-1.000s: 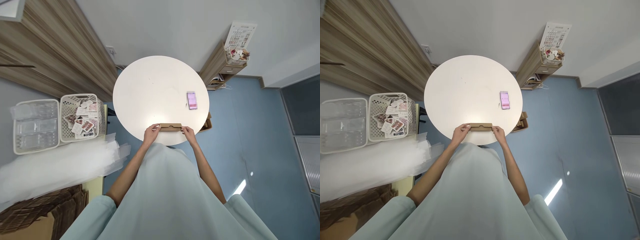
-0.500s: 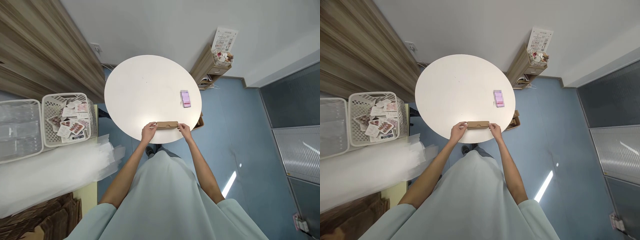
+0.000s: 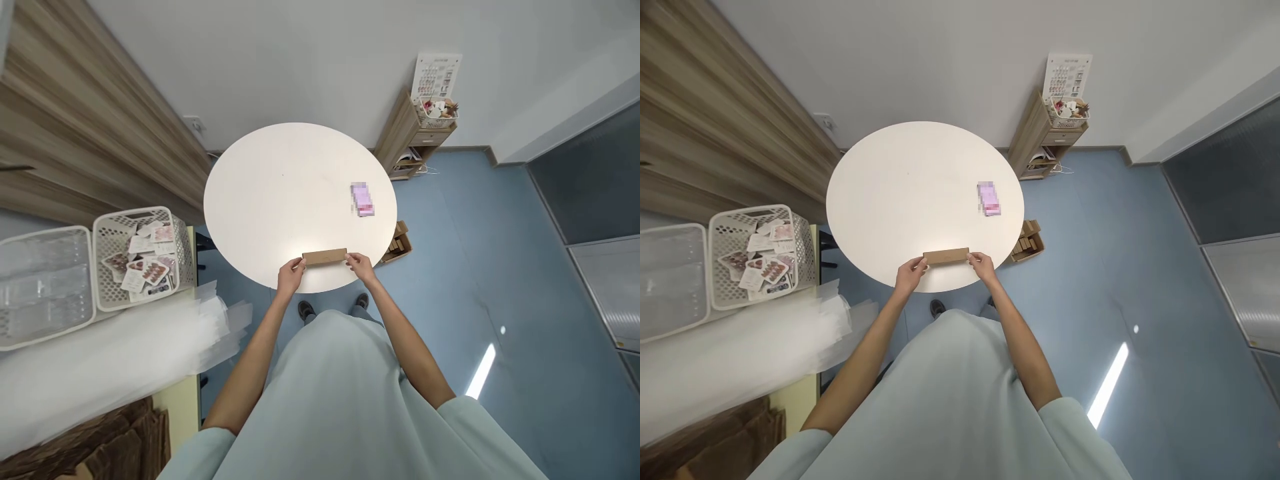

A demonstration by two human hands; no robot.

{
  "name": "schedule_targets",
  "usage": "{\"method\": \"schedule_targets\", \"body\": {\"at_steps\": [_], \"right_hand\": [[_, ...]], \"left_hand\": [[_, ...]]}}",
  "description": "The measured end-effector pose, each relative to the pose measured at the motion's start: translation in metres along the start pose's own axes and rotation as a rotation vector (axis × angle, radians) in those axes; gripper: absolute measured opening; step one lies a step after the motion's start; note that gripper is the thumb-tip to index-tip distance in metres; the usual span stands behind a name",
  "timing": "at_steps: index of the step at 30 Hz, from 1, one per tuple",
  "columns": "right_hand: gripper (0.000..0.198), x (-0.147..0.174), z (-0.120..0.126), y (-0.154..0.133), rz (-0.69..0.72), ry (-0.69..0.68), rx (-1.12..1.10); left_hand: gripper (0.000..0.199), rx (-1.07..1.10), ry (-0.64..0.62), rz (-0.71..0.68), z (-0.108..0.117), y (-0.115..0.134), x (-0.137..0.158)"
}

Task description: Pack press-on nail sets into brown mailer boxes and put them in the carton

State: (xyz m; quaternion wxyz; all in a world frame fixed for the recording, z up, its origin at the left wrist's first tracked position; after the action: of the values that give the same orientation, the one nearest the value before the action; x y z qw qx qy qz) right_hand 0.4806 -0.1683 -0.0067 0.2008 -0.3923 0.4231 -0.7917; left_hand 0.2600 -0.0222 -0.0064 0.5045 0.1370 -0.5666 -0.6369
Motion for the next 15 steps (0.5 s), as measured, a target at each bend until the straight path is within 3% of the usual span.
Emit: {"method": "schedule_targets", "body": {"at_steps": [4,7,10,15], "right_hand": [[0.035,-0.001,0.009,0.014,0.061,-0.065,0.002],[0.033,0.003,0.037,0.028,0.104,-0.074,-0.030],[0.038,0.008,0.089,0.043,0.139,-0.062,-0.071],[0.050,0.013,0.199,0.076,0.112,0.042,-0.137]], "left_hand": [[0.047,0.126,0.028,0.082,-0.008,0.007,0.013],[0.047,0.076,0.067,0.107,-0.035,0.025,0.025],[0.047,0.065,0.077,0.120,-0.084,0.053,0.038],[0.050,0.068,-0.013,0.118,-0.188,0.103,0.052]]}}
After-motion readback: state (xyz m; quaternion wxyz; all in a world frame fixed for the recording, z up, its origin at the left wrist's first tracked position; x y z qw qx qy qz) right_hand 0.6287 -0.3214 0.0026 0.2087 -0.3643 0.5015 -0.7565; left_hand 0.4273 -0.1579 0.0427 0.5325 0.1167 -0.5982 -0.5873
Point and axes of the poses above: each hand's wrist, its own x-axis away from the middle knuckle, its own z-axis out of the back of the hand, y = z × x, the point moved 1 cm from there along -x, towards the middle knuckle, and after that the axes turned 2 degrees about x, right-handed, at the moved point
